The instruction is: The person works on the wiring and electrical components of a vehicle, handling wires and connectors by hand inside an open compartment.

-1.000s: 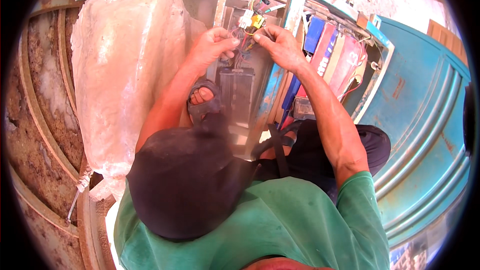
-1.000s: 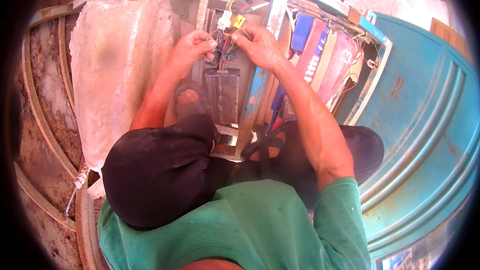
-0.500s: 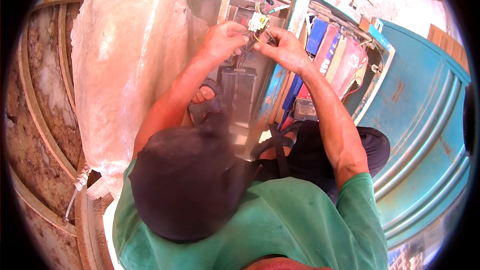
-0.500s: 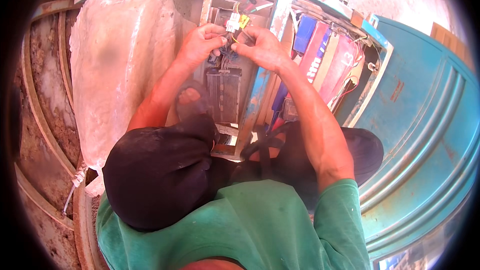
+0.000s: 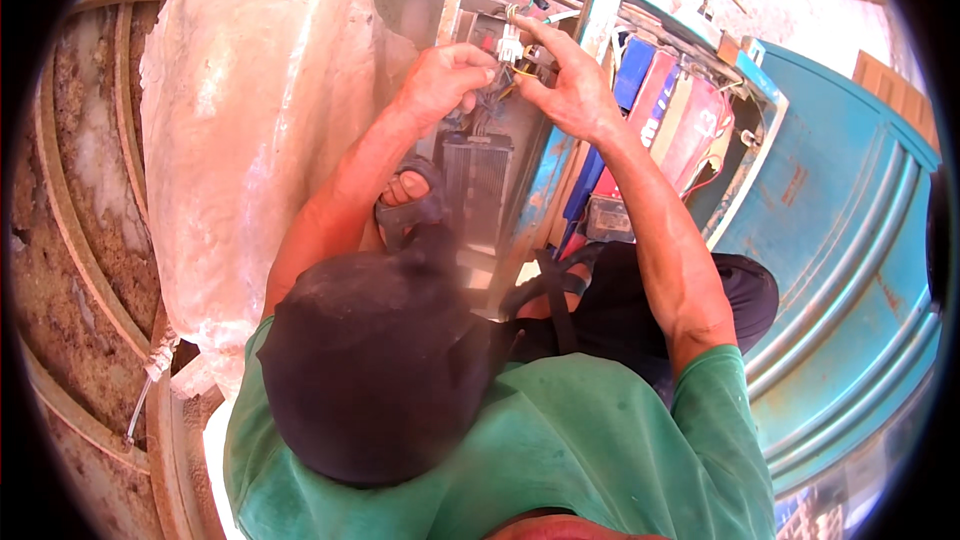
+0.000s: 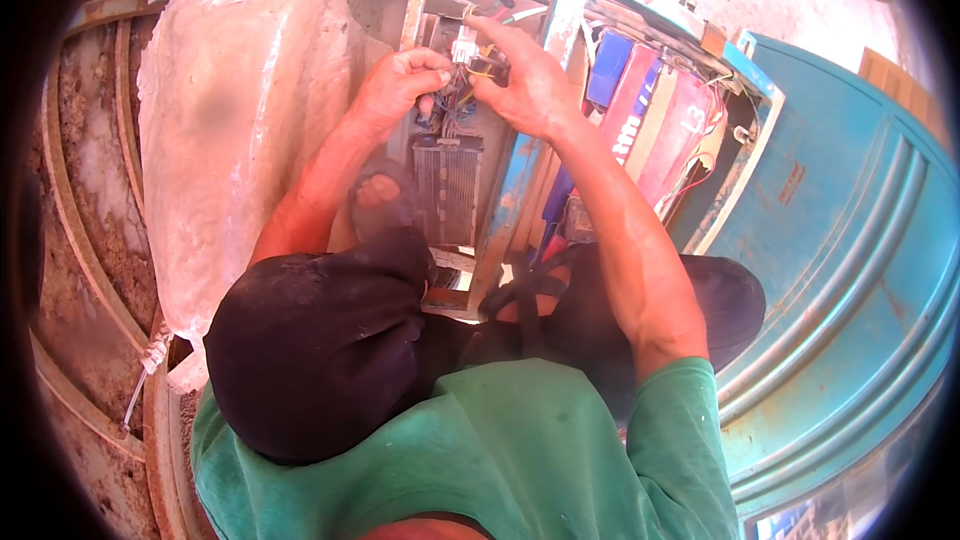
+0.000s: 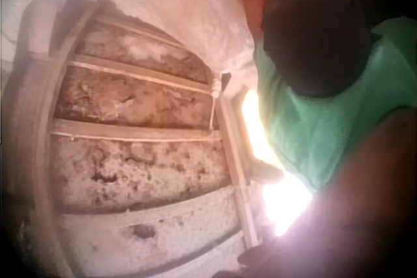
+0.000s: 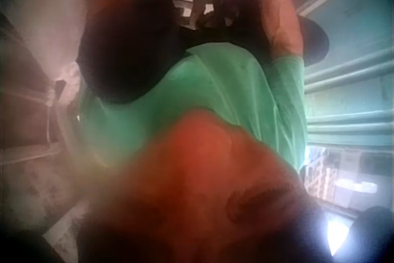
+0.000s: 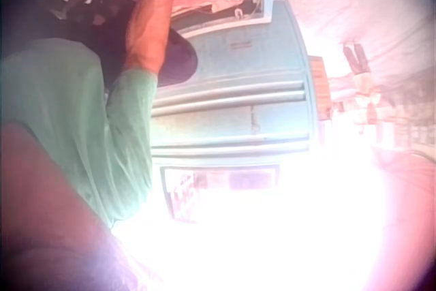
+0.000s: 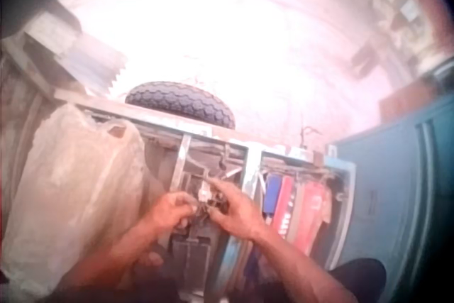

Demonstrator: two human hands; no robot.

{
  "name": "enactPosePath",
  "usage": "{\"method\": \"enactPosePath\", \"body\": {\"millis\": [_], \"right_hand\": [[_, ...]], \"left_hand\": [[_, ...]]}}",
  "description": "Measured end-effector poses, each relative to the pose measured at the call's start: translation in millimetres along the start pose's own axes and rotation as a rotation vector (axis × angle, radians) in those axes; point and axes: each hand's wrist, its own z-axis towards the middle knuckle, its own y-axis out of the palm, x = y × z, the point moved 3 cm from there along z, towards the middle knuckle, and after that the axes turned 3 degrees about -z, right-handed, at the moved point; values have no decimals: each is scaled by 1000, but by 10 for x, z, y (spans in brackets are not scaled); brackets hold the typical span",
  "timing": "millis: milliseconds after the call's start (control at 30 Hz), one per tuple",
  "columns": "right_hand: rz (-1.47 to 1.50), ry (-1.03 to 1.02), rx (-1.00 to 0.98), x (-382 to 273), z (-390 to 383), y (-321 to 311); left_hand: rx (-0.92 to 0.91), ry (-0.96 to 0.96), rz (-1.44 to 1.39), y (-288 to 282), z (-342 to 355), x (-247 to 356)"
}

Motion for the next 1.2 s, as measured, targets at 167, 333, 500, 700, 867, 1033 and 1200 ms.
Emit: {"method": "enactPosePath", "body": {"millis": [167,333,500,700,867,1033,1200], "right_hand": [[-78,-109,-108,-6,55,-48],[150,-7,-177,12,39,-75],[205,29,-221,126,39,-86],[335,69,-213,158,27,-75],[359,83,-227,129,29,-74],[405,77,-226,178,25,-76],[417,78,-218,119,24,-74]], "left_hand": [[-113,15,-14,-8,13,3],[-176,-11,-120,-30,8,-31],[-71,97,-38,-24,13,12],[-52,120,-8,-6,-1,61],[-46,113,21,-26,6,33],[-41,107,50,-25,4,24],[-35,102,19,-38,2,-30]]}}
